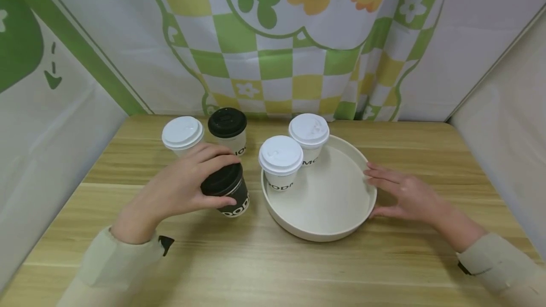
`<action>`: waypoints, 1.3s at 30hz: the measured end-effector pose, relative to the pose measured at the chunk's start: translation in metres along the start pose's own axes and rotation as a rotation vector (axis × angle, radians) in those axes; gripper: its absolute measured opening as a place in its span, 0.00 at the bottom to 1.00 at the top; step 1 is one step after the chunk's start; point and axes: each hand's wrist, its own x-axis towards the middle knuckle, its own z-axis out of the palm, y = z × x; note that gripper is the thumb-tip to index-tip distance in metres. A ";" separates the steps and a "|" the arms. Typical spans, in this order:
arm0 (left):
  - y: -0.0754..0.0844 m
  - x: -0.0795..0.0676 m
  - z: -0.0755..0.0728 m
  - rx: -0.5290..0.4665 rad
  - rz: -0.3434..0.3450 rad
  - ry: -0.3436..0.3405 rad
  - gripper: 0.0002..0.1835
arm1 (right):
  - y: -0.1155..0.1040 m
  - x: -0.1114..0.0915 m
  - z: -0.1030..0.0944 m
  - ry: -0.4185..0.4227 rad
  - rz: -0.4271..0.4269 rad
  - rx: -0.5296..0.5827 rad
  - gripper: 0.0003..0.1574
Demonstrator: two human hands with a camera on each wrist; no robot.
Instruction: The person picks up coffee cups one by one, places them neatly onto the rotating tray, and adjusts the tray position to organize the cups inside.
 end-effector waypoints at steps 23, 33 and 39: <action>0.029 0.026 -0.002 -0.009 0.148 0.026 0.37 | -0.001 0.001 0.001 0.020 -0.026 0.014 0.47; 0.046 0.044 -0.001 -0.031 0.206 0.026 0.38 | -0.001 0.000 0.001 0.029 -0.015 0.015 0.47; 0.054 0.056 0.005 -0.045 0.236 0.047 0.38 | -0.003 0.000 0.002 0.025 0.009 0.033 0.47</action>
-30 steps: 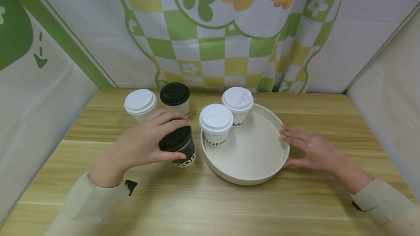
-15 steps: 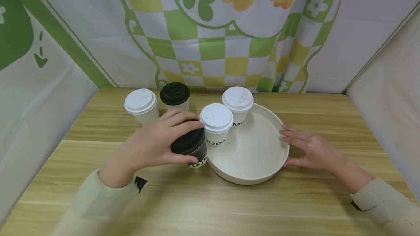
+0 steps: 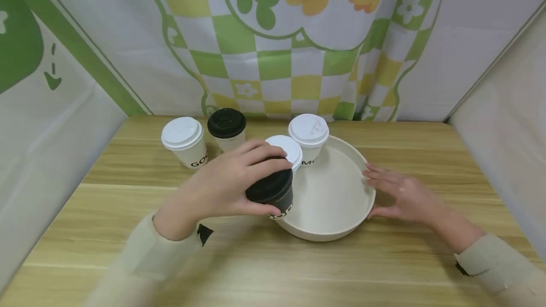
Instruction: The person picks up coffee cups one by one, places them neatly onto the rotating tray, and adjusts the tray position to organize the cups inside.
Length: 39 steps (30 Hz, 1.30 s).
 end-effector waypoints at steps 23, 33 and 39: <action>-0.002 0.025 0.040 -0.020 0.080 -0.001 0.38 | -0.001 0.002 -0.002 -0.018 0.020 0.004 0.47; 0.002 0.027 0.049 0.026 0.084 -0.050 0.37 | -0.002 0.003 -0.004 -0.027 0.031 0.001 0.47; 0.006 0.028 0.052 0.078 0.101 -0.072 0.37 | -0.002 0.004 -0.005 -0.033 0.034 0.000 0.47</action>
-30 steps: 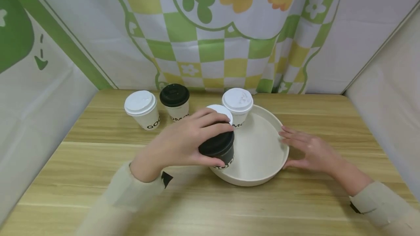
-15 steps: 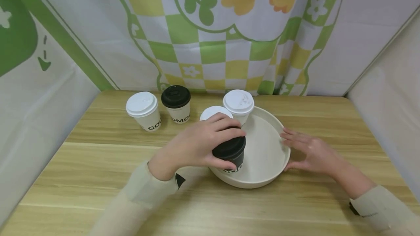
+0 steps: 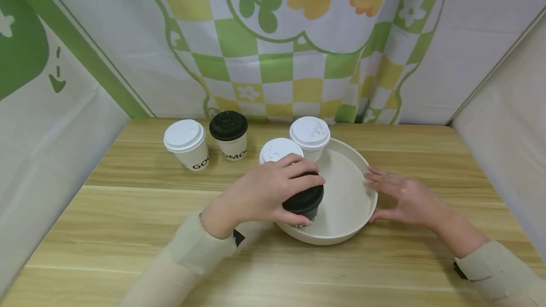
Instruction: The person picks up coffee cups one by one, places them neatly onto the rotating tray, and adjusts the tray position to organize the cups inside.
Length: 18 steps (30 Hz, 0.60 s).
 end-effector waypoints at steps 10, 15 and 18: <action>0.006 0.003 0.007 0.038 0.053 -0.029 0.37 | -0.001 0.000 -0.001 -0.012 0.014 -0.011 0.47; 0.007 0.003 0.010 0.039 0.052 -0.044 0.37 | 0.000 0.000 0.000 -0.009 0.012 -0.009 0.47; 0.007 0.003 0.012 0.036 0.043 -0.063 0.37 | 0.000 -0.001 0.000 -0.006 0.012 -0.002 0.47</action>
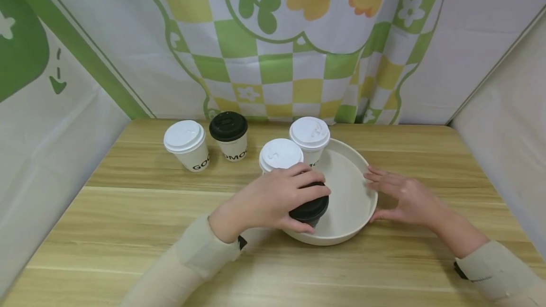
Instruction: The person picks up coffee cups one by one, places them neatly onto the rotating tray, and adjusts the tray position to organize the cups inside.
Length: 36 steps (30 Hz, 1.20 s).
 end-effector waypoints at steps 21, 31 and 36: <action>0.000 0.000 0.004 -0.034 0.013 -0.008 0.41 | -0.003 0.000 -0.002 -0.011 0.024 -0.018 0.48; 0.001 0.001 0.002 -0.076 -0.008 -0.044 0.43 | -0.003 0.000 -0.001 -0.012 0.019 -0.046 0.48; 0.001 -0.001 -0.003 -0.048 0.003 0.000 0.43 | -0.003 0.000 0.000 -0.004 0.013 -0.029 0.48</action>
